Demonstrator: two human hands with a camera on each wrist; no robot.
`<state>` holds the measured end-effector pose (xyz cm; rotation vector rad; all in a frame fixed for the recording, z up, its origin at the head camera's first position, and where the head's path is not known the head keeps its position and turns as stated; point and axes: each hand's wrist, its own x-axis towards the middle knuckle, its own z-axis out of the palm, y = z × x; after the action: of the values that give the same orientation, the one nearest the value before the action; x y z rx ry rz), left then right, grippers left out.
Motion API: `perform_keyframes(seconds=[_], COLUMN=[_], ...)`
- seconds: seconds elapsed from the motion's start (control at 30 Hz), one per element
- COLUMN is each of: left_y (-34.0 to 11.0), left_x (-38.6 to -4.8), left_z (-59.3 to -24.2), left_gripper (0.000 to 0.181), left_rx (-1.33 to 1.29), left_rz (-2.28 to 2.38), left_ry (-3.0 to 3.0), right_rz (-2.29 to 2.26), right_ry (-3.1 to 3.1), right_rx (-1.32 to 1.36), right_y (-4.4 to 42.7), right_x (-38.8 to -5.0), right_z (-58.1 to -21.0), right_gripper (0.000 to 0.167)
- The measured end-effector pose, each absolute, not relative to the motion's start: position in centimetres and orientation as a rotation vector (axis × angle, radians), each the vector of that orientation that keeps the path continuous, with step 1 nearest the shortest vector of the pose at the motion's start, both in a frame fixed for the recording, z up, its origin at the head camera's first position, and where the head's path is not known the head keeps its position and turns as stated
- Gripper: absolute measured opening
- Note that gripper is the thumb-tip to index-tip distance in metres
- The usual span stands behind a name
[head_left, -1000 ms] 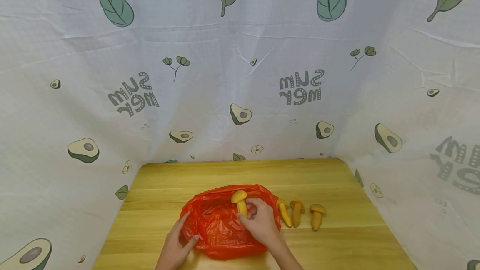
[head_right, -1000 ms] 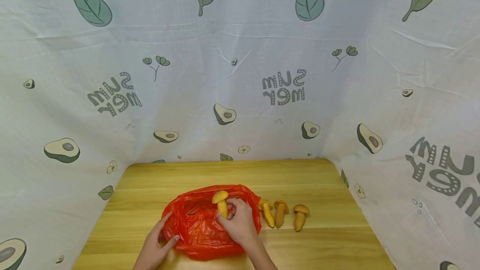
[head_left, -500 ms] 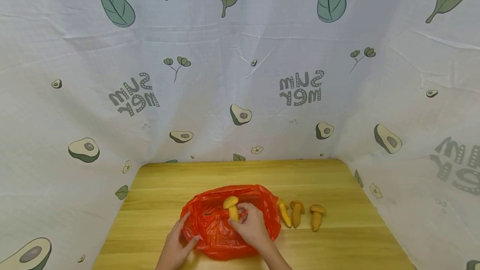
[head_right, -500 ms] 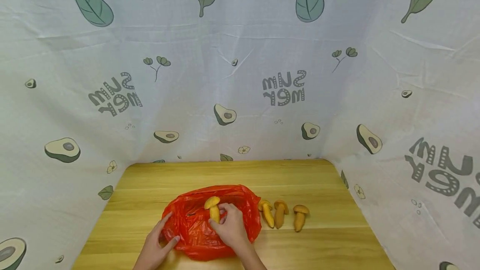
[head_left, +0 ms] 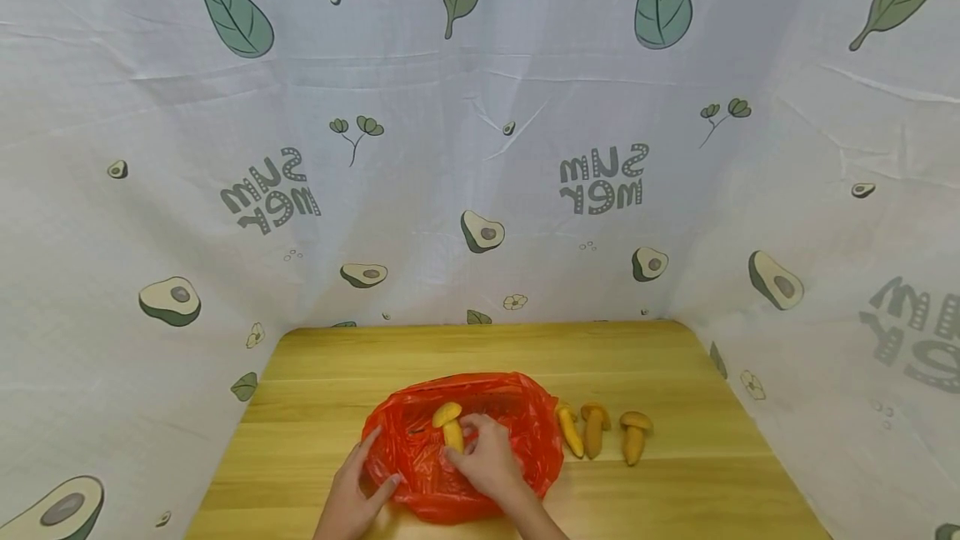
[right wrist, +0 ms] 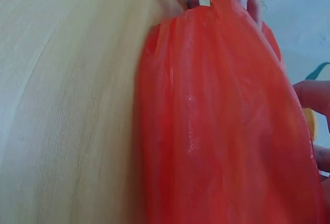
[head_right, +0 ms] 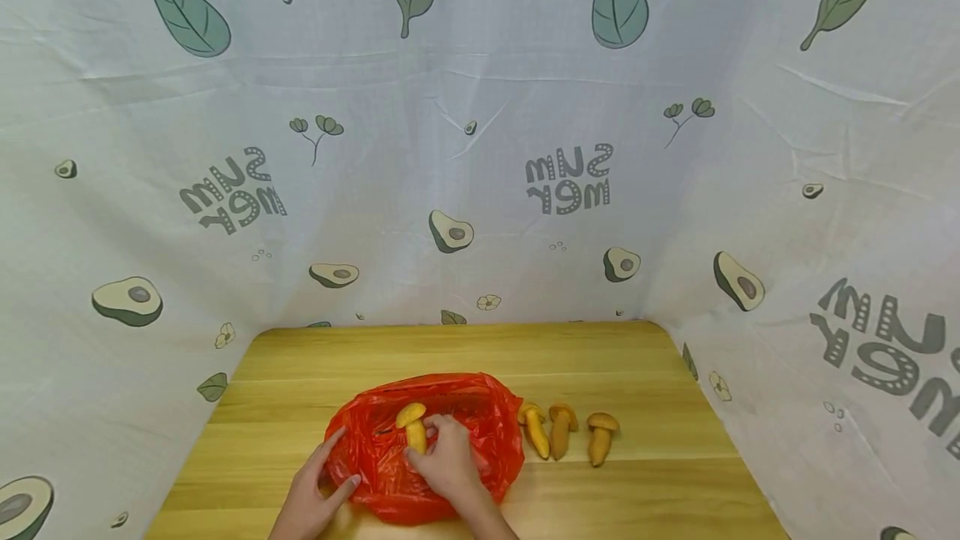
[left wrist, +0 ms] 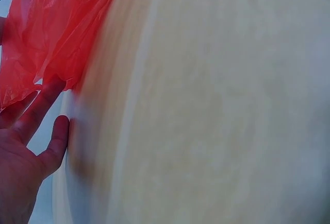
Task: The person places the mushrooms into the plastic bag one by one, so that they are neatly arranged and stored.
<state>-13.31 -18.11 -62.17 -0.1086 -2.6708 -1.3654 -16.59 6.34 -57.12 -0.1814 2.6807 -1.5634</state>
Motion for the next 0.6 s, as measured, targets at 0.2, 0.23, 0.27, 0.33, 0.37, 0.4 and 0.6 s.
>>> perform_keyframes(seconds=[0.2, 0.23, 0.27, 0.33, 0.37, 0.4, 0.6], left_y=[-18.2, -18.2, -18.2, -18.2, -18.1, -18.1, -17.9], left_x=[-13.2, -13.1, -13.2, -13.2, -13.2, -13.2, -13.2], left_z=[-61.6, -61.5, -61.5, -61.4, -61.4, -61.4, -61.5], left_gripper=[0.08, 0.08, 0.08, 0.081, 0.082, 0.082, 0.082], left_rx=[-0.123, -0.118, -0.107, -0.084, -0.072, -0.063, -0.076], left_rz=[-1.356, -1.365, -1.374, -1.401, -1.411, -1.416, -1.408], left_ry=[-2.689, -2.694, -2.701, -2.711, -2.714, -2.716, -2.704], right_rz=[-1.556, -1.569, -1.578, -1.586, -1.586, -1.58, -1.511], right_ry=[2.67, 2.662, 2.655, 2.646, 2.642, 2.64, 2.652], right_rx=[-0.192, -0.211, -0.222, -0.247, -0.256, -0.262, -0.258], right_y=[5.4, 5.2, 5.0, 4.6, 4.4, 4.2, 3.2], right_x=[-16.7, -16.7, -16.7, -16.9, -17.0, -17.1, -17.4], right_z=[-57.6, -57.6, -57.6, -57.7, -57.7, -57.7, -58.1], right_gripper=[0.044, 0.043, 0.043, 0.043, 0.043, 0.043, 0.04])
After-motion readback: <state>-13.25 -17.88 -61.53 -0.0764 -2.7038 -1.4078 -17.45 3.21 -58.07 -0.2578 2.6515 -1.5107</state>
